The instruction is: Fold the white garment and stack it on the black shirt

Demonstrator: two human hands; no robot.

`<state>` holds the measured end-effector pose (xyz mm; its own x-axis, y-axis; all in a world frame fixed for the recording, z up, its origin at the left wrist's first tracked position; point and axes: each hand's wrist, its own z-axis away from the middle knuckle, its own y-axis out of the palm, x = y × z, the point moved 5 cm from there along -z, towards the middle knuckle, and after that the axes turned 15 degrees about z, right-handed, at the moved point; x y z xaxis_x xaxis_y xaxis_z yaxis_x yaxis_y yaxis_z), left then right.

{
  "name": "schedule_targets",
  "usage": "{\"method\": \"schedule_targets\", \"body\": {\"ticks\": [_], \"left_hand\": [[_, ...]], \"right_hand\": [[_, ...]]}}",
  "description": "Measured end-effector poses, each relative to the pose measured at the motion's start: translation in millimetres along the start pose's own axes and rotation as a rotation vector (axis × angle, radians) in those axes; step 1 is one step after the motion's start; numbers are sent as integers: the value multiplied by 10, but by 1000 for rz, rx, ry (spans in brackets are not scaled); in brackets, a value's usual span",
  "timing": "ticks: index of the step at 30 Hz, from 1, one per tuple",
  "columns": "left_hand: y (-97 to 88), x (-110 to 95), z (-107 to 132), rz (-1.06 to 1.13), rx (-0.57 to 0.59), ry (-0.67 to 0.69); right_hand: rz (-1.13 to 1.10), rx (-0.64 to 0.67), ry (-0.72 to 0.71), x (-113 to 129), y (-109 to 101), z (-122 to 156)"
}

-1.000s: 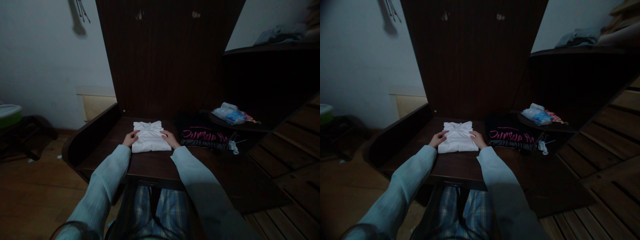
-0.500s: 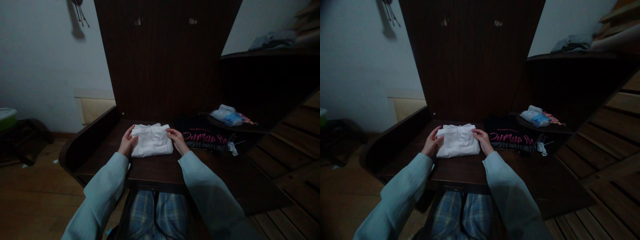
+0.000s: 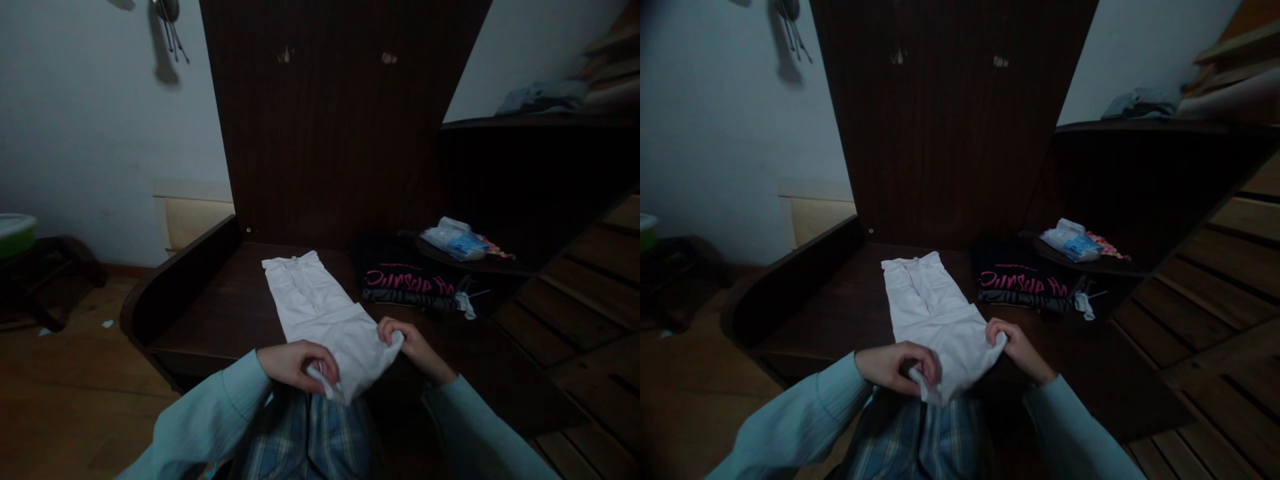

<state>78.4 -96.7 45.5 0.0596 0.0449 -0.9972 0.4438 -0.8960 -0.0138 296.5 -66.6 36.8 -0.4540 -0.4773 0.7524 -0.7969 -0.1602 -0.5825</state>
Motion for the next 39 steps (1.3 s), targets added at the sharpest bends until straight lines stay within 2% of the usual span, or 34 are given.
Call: {"method": "schedule_targets", "body": {"ticks": [1,2,4,6,8,10,13,17,22,26,29,33,36,39], "left_hand": [[-47,5,-42,9,4,-8],[-158,6,-77,4,-49,-2],[-537,11,-100,-76,-296,47],[-980,47,-59,-283,-546,61],[-1381,111,13,-509,-724,14],[-1677,181,77,-749,-801,-80],[-1919,285,156,-1006,-836,-266],[-1957,354,255,-1152,-825,-454],[-1862,280,534,-1198,-835,-537],[-1779,156,872,-1270,-919,-577],[-1732,78,1082,-1312,-1011,-626],[-1697,19,1234,-1350,-1134,-695],[-1686,11,1260,-1351,-1168,-694],[-1708,31,1278,-1322,-1165,-690]], "right_hand": [[33,5,24,-73,-49,38],[71,4,56,-151,-102,75],[149,-19,131,-305,-214,147],[199,-59,202,-424,-315,208],[206,-79,253,-481,-373,248],[201,-95,299,-482,-381,276],[295,-122,355,-429,-299,321],[588,-110,251,-360,-80,350],[826,-99,92,-341,66,255],[918,-181,14,-72,167,171],[863,-191,-80,298,454,215],[765,-69,-153,703,1029,334],[775,-10,-152,796,1352,353],[812,-15,-161,768,1474,305]]}}
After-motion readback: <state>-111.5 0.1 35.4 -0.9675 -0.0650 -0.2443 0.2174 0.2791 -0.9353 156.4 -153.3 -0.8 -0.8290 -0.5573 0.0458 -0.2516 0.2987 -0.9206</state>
